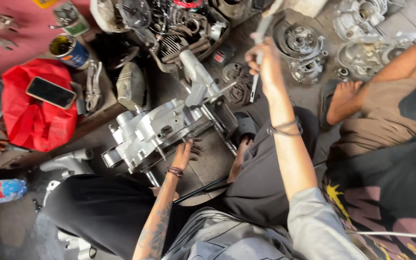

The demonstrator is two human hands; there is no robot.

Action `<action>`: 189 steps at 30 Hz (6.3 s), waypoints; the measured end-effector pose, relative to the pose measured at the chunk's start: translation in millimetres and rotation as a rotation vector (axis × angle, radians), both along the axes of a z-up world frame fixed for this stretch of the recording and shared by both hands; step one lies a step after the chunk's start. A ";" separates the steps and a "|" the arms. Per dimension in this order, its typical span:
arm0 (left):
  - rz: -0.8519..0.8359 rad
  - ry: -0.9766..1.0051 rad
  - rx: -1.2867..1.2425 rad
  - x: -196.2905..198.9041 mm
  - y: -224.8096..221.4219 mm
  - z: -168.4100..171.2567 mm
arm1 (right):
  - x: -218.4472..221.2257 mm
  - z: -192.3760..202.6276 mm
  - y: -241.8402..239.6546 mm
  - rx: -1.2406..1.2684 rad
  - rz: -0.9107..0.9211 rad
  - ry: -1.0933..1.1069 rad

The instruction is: The person uses a screwdriver to tighten or adjust screws on a metallic engine casing held in a stand. They rotate the casing to access different sides and continue working on the fasteners.

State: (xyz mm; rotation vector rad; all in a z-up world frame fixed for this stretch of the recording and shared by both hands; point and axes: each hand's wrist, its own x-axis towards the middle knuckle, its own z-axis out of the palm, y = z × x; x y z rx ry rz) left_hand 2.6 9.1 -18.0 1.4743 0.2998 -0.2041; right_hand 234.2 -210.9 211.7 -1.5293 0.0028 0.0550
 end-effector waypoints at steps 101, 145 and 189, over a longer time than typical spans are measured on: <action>1.232 0.238 0.170 -63.8 198.2 -93.0 | -61.0 -232.9 -16.7 -0.350 0.085 0.492; 0.994 0.081 1.063 -113.3 158.7 -92.1 | -48.3 -297.4 -64.8 -0.638 -0.017 0.467; 0.779 -0.196 0.749 -127.8 0.4 106.4 | -232.7 -168.5 6.6 0.118 -0.187 0.100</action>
